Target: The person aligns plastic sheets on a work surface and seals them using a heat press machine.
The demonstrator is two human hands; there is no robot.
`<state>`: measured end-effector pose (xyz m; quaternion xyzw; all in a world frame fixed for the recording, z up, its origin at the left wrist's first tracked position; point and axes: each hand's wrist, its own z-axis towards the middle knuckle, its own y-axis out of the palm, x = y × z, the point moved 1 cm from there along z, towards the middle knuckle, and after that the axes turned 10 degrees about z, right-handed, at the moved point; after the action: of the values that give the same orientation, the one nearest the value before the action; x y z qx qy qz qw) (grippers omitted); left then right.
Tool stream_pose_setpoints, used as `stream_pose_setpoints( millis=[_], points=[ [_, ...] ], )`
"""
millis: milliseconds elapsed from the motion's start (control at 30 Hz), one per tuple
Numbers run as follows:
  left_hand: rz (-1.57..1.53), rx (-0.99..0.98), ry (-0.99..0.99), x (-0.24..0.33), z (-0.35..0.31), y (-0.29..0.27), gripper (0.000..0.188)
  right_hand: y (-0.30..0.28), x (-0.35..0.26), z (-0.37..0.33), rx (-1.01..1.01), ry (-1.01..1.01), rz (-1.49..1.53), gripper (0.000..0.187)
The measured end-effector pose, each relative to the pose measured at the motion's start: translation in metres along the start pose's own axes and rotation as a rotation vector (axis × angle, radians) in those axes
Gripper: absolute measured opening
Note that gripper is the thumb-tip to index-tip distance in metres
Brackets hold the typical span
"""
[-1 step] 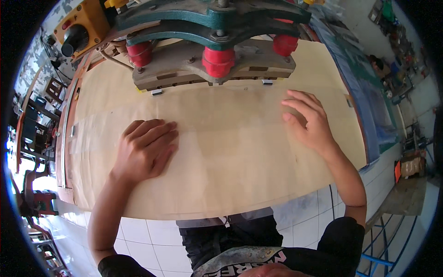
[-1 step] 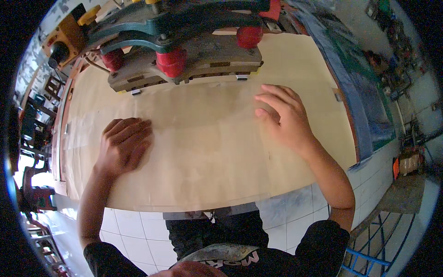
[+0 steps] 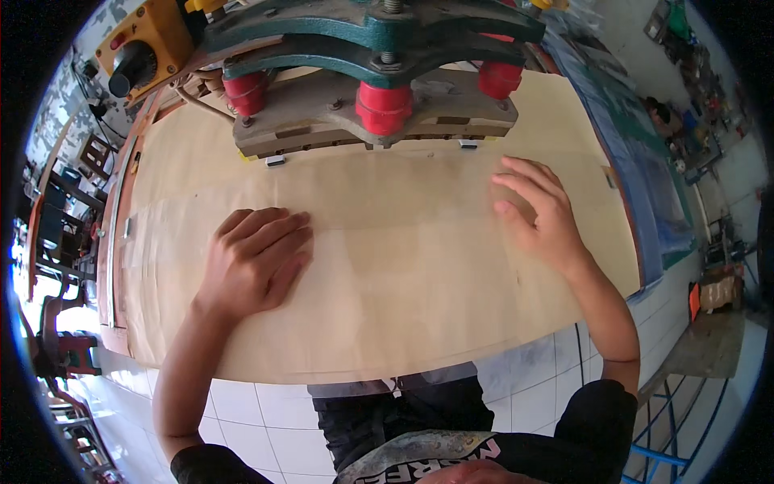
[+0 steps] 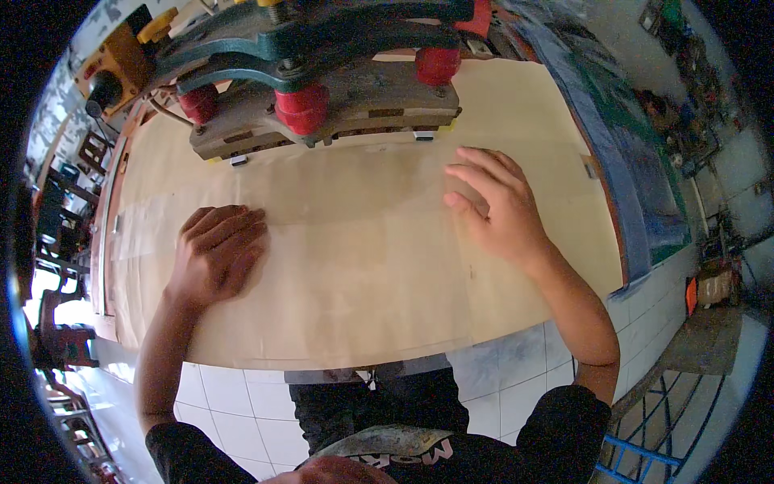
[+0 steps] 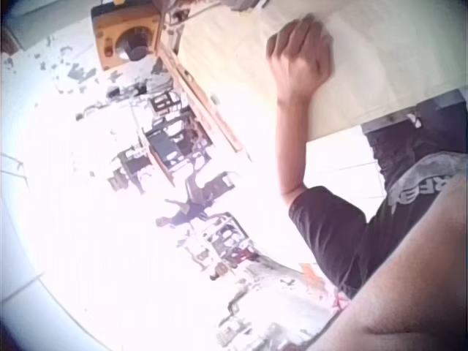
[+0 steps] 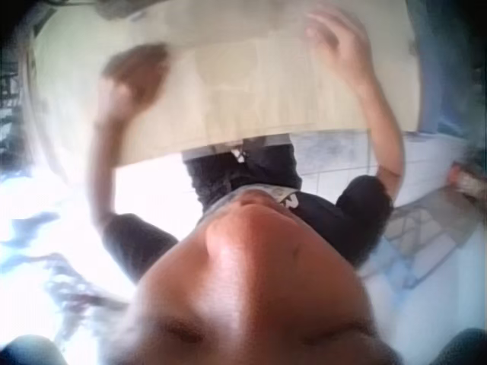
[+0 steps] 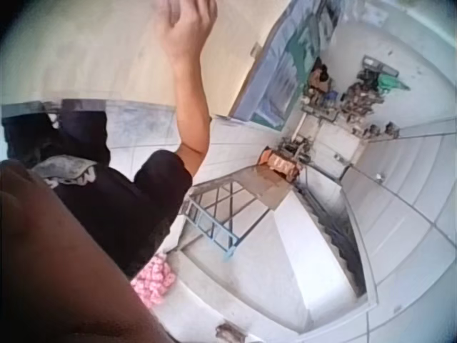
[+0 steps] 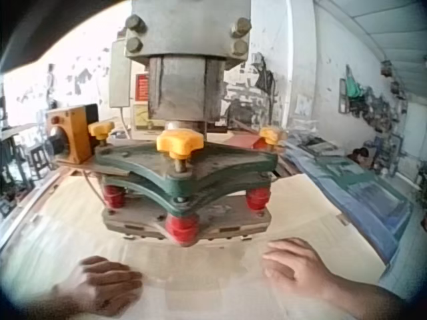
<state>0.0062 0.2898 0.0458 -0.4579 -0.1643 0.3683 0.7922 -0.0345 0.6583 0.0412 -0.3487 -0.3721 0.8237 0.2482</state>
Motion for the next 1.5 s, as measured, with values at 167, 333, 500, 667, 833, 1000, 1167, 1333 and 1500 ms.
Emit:
stream_pose_setpoints(
  millis=[167, 333, 500, 667, 833, 1000, 1167, 1333, 1500],
  points=[
    [-0.018, -0.011, -0.018, 0.000, 0.000, -0.001, 0.019, 0.001, -0.032, 0.004, -0.237, -0.109, 0.004, 0.045],
    [-0.021, 0.004, -0.008, -0.003, -0.003, -0.001, 0.016, 0.009, -0.040, 0.003, -0.356, -0.107, -0.034, 0.049],
    [0.036, 0.050, 0.006, -0.006, -0.007, -0.001, 0.015, 0.015, -0.038, 0.005, -0.355, -0.124, 0.016, 0.048],
    [0.004, 0.051, 0.008, -0.011, -0.008, 0.002, 0.015, 0.013, -0.042, 0.007, -0.356, -0.085, 0.009, 0.049],
    [0.004, 0.027, 0.015, -0.014, -0.011, 0.002, 0.014, 0.017, -0.042, 0.010, -0.374, -0.095, 0.004, 0.050],
    [0.003, 0.052, 0.011, -0.015, -0.011, 0.003, 0.013, 0.015, -0.042, 0.011, -0.381, -0.097, -0.001, 0.050],
    [0.031, 0.031, 0.005, -0.013, -0.010, 0.000, 0.013, 0.014, -0.041, 0.010, -0.377, -0.099, 0.009, 0.051],
    [0.032, 0.064, 0.018, -0.009, -0.010, 0.000, 0.011, 0.011, -0.042, 0.006, -0.365, -0.104, 0.010, 0.050],
    [0.064, 0.057, 0.030, -0.009, -0.017, 0.000, 0.013, 0.013, -0.042, 0.002, -0.349, -0.130, 0.020, 0.049]
  ],
)
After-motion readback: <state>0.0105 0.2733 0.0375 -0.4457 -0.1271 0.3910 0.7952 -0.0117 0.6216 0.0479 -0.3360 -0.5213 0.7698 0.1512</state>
